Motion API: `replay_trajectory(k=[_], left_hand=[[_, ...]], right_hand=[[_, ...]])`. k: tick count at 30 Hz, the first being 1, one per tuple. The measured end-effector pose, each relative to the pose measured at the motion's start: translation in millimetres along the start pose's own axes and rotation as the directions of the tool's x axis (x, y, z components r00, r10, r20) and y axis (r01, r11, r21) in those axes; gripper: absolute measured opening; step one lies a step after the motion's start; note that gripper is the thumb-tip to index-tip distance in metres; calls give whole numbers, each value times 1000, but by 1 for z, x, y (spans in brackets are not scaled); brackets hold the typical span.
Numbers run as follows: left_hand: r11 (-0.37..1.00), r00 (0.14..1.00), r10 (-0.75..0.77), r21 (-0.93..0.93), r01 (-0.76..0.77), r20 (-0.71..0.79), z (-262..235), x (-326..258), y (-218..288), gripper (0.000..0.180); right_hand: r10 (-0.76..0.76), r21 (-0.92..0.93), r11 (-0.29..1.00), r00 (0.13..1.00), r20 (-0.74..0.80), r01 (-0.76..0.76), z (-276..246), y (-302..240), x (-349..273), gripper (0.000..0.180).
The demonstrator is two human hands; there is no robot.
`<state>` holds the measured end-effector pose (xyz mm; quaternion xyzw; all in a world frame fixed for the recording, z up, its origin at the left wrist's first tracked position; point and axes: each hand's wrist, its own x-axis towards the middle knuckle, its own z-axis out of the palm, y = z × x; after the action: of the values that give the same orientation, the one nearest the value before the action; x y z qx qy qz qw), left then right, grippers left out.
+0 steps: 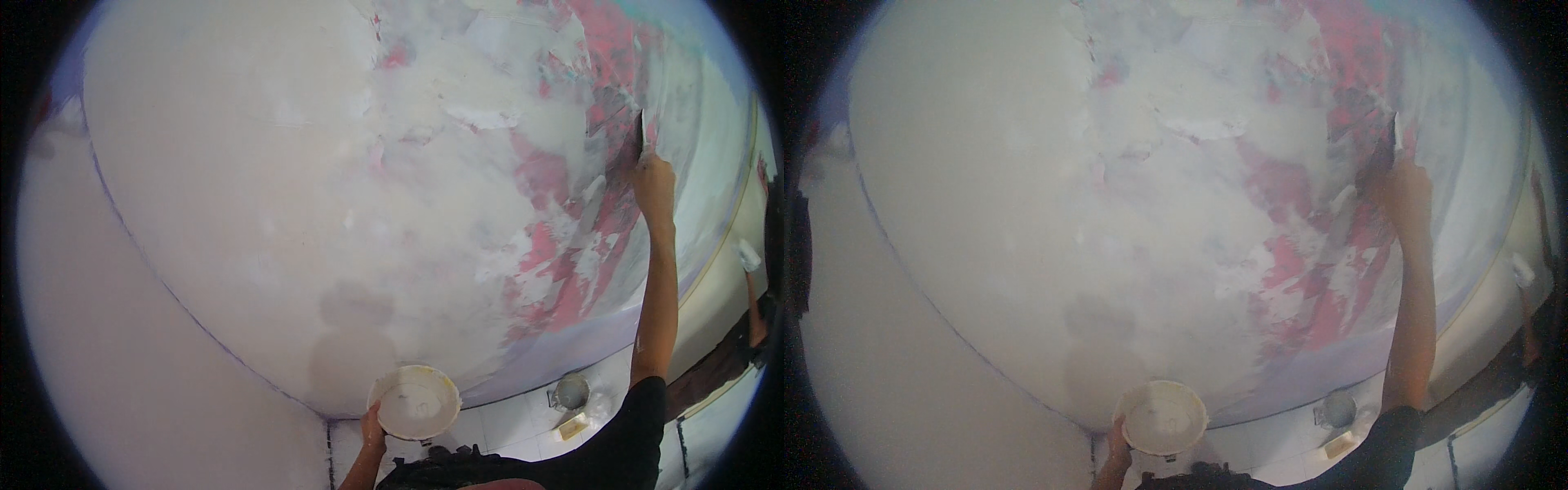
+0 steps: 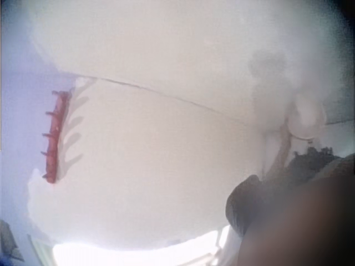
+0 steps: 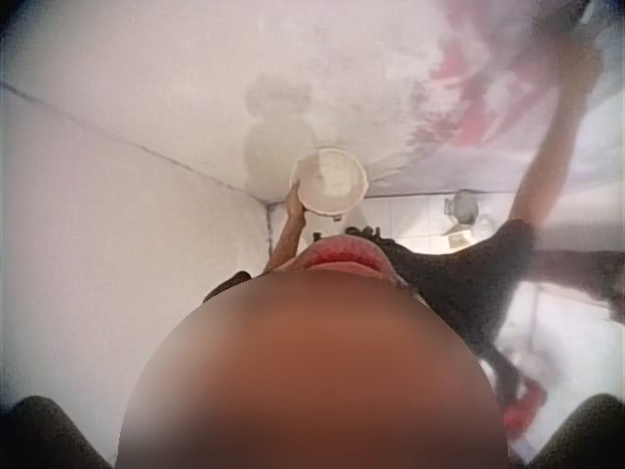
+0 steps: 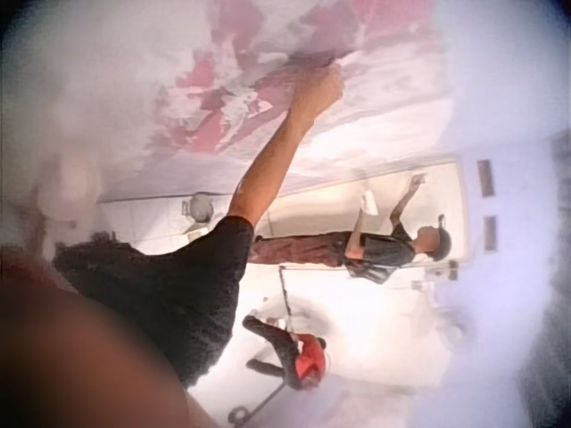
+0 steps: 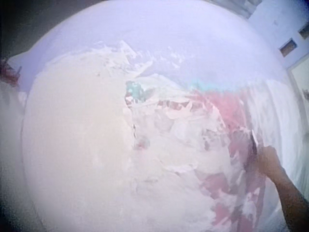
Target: The person applies white joint compound to a vertical wall corner and adjacent ceiling area using a putty knife and a small bucket. They repeatedly scoop compound and smooth it along the corner and ceiling, gradually covering pink and white patches.
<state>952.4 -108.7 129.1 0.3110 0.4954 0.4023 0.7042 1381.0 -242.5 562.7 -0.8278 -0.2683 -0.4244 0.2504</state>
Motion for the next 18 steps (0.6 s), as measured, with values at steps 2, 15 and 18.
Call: replay_trajectory(k=[2,15,18], left_hand=[[999,999,-40,11,41,-29,0,-16,1,47],[996,998,-43,-80,39,-53,-57,-76,-15,49],[995,996,-52,-93,45,-79,-86,-65,-17,49]], right_hand=[[-108,132,981,968,-226,140,-29,5,1,26],[-380,-79,924,880,-284,373,-157,-168,56,28],[-660,-20,722,680,-319,692,-107,-233,-61,34]])
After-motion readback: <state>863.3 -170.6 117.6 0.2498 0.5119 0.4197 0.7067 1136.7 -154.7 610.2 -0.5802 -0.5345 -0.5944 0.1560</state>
